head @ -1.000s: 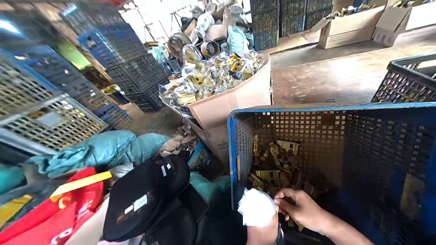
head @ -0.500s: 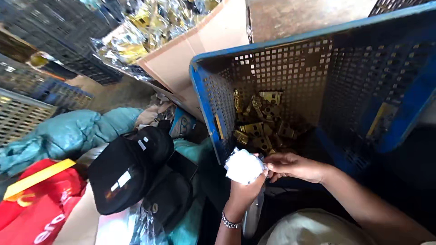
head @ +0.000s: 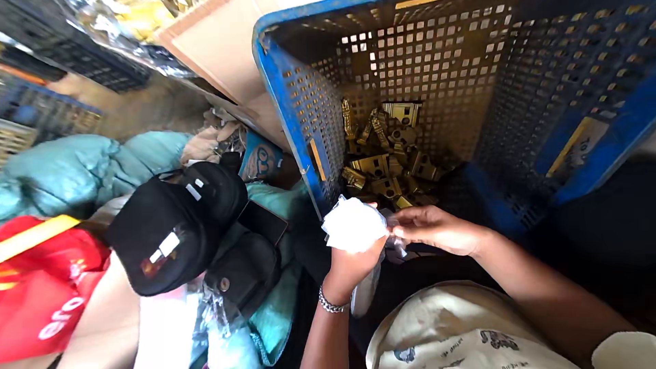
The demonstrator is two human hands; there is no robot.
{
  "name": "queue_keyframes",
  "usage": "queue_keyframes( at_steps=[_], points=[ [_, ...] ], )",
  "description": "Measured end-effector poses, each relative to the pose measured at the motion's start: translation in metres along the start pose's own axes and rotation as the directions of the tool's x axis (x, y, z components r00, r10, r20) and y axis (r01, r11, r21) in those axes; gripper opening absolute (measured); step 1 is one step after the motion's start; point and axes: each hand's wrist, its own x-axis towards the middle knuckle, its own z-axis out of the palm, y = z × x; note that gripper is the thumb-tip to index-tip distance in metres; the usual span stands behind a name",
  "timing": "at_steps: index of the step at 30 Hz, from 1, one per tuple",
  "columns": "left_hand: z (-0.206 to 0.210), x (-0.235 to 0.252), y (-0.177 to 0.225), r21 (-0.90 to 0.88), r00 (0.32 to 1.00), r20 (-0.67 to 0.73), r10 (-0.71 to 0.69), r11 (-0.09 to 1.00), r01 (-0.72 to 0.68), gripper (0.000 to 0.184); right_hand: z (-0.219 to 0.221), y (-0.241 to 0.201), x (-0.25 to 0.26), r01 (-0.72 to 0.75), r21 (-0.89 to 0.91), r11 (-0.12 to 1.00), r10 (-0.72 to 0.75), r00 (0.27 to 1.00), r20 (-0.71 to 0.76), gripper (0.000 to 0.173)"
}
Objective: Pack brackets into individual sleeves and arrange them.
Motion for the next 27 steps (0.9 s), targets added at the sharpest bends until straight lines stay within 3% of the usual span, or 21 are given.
queue_keyframes(
  at_steps=[2,5,9,14,16,19,21,22,24,26,27],
  points=[
    [-0.001,0.003,0.0,0.045,0.998,0.015,0.055,0.997,-0.055,0.046,0.001,-0.001,0.003,0.0,0.056,0.998,-0.002,0.999,0.047,0.017],
    [-0.001,0.008,0.002,0.026,0.999,0.003,0.035,0.999,-0.035,0.046,0.007,0.002,0.008,0.033,-0.014,0.999,-0.034,0.999,-0.034,0.008],
    [-0.006,0.011,0.004,0.049,1.0,0.021,0.002,0.999,-0.003,0.046,0.007,-0.002,0.006,-0.071,-0.084,0.994,0.064,0.995,-0.075,0.013],
    [-0.01,0.008,-0.001,0.103,0.985,0.159,0.061,0.992,-0.078,0.052,-0.004,0.001,0.003,0.042,-0.09,0.995,-0.049,0.996,-0.076,0.009],
    [-0.015,0.009,-0.004,0.137,0.993,0.078,0.084,0.986,-0.095,0.05,-0.004,0.002,0.004,0.045,-0.129,0.991,-0.06,0.992,-0.115,0.01],
    [-0.038,0.021,-0.005,0.227,0.953,-0.275,0.126,0.972,-0.063,0.054,-0.004,-0.003,0.006,0.091,-0.065,0.994,-0.103,0.974,-0.204,0.023],
    [-0.047,0.022,0.007,0.143,0.948,-0.317,0.04,0.99,0.006,0.048,0.005,-0.01,0.015,0.159,-0.085,0.984,-0.177,0.939,-0.293,0.033],
    [-0.044,0.019,0.017,0.026,0.975,-0.218,-0.038,0.999,0.045,0.042,0.012,-0.013,0.021,0.191,-0.17,0.967,-0.233,0.933,-0.276,0.035],
    [-0.034,0.012,0.033,-0.138,0.989,0.08,-0.127,0.981,0.137,0.033,0.03,-0.02,0.034,0.309,-0.387,0.869,-0.352,0.935,-0.042,0.03],
    [-0.037,0.01,0.033,-0.168,0.988,0.111,-0.109,0.978,0.127,0.02,0.037,-0.036,0.047,0.403,-0.508,0.762,-0.34,0.915,0.216,0.026],
    [-0.048,0.008,0.031,-0.091,0.997,0.025,-0.076,0.993,0.078,0.021,0.035,-0.043,0.054,0.408,-0.527,0.745,-0.313,0.912,0.264,0.026]
  ],
)
